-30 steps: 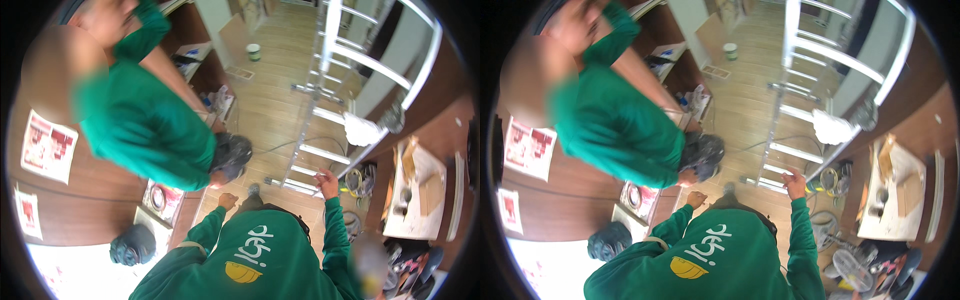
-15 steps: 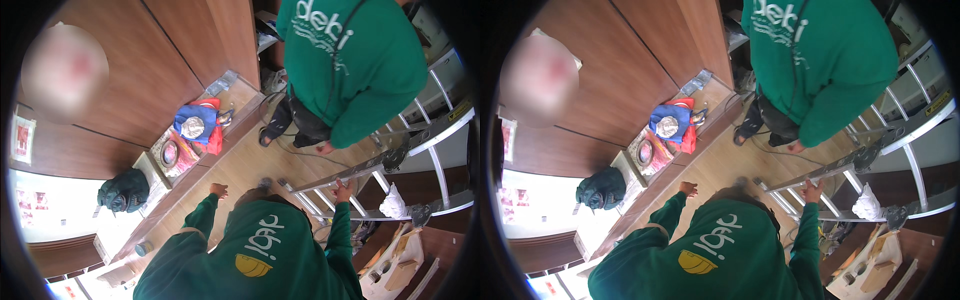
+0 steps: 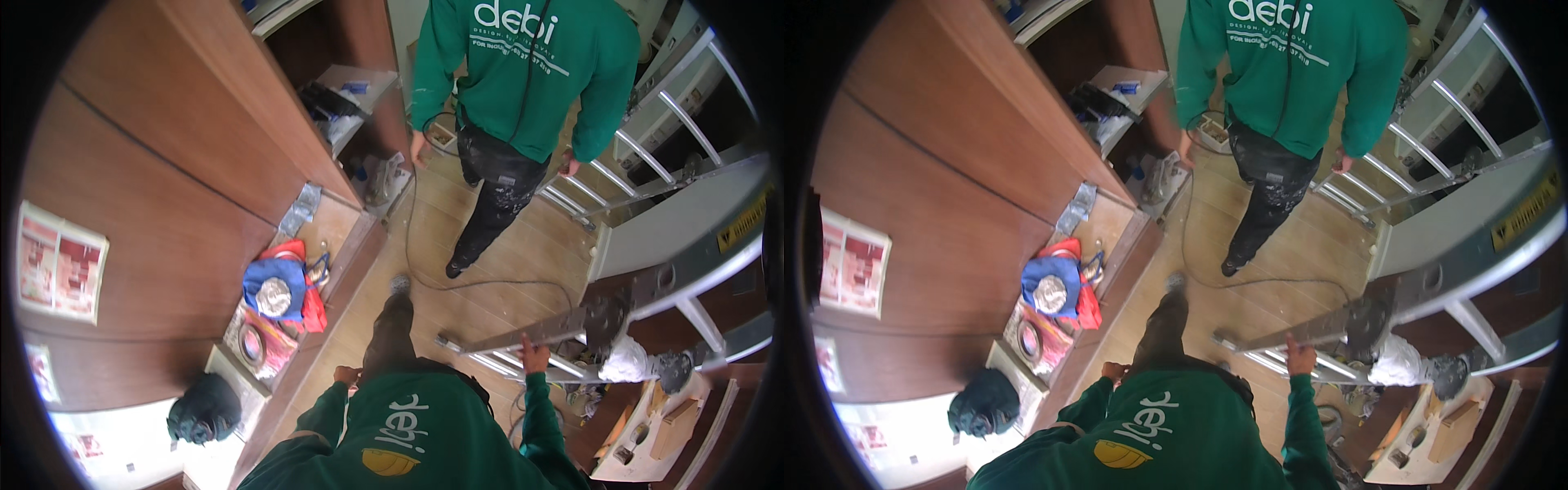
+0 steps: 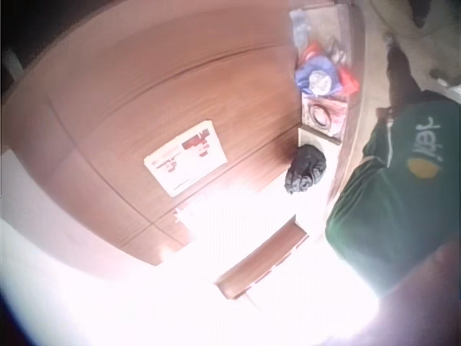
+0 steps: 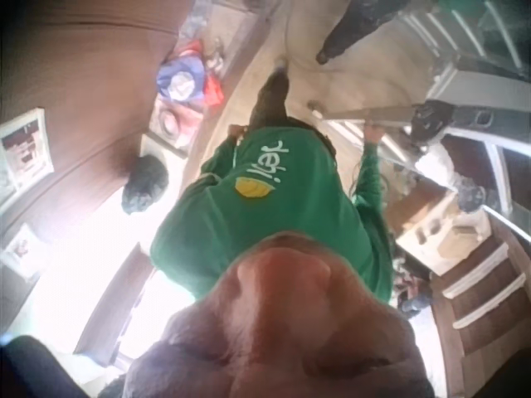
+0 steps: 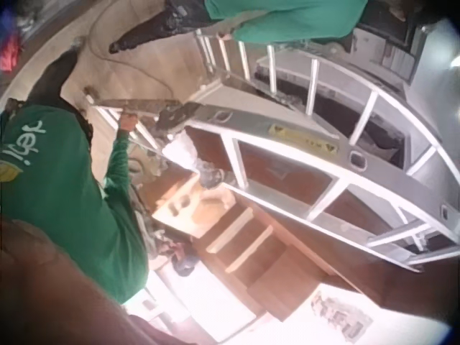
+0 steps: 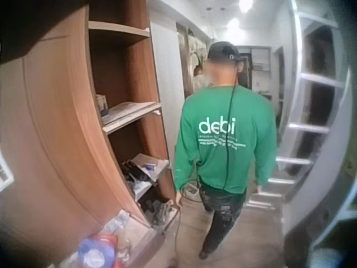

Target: The person walks through a renovation site, picks up a paint can, and scrapes the inside with a stick to mix the contents. They then walk back to a workbench and continue scraping the paint can while another worker sits nearby.

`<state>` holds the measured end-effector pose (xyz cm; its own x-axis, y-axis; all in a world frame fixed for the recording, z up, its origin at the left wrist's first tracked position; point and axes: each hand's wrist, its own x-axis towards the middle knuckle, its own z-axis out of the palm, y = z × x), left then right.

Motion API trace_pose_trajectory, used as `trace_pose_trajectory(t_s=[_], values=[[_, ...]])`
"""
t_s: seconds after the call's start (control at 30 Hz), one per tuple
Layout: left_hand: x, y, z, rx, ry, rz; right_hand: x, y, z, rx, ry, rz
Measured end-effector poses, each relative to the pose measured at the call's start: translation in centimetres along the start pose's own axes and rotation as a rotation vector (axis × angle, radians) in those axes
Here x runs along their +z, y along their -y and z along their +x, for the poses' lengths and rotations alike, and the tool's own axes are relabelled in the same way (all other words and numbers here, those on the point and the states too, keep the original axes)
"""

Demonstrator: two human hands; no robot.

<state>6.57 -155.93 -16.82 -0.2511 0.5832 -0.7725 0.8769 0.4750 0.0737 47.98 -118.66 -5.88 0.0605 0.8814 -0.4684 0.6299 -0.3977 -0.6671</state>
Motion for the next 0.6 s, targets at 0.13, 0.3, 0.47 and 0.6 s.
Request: trace_pose_trajectory(t_s=[0.13,0.3,0.47,0.6], values=[[-6.3,3.1,7.0,-0.100,0.125,-0.301,1.4,-1.6,-0.7,-0.086,-0.134,0.094],[-12.1,6.7,16.9,0.374,0.167,-0.381,3.3,0.3,-2.4,0.261,-0.294,0.366],[-19.6,7.3,19.4,-0.154,0.221,-0.859,6.8,0.9,-1.2,0.960,-0.041,0.292],[-24.6,7.0,21.8,-0.262,0.264,-1.013,10.6,1.7,0.1,0.905,0.252,0.178]])
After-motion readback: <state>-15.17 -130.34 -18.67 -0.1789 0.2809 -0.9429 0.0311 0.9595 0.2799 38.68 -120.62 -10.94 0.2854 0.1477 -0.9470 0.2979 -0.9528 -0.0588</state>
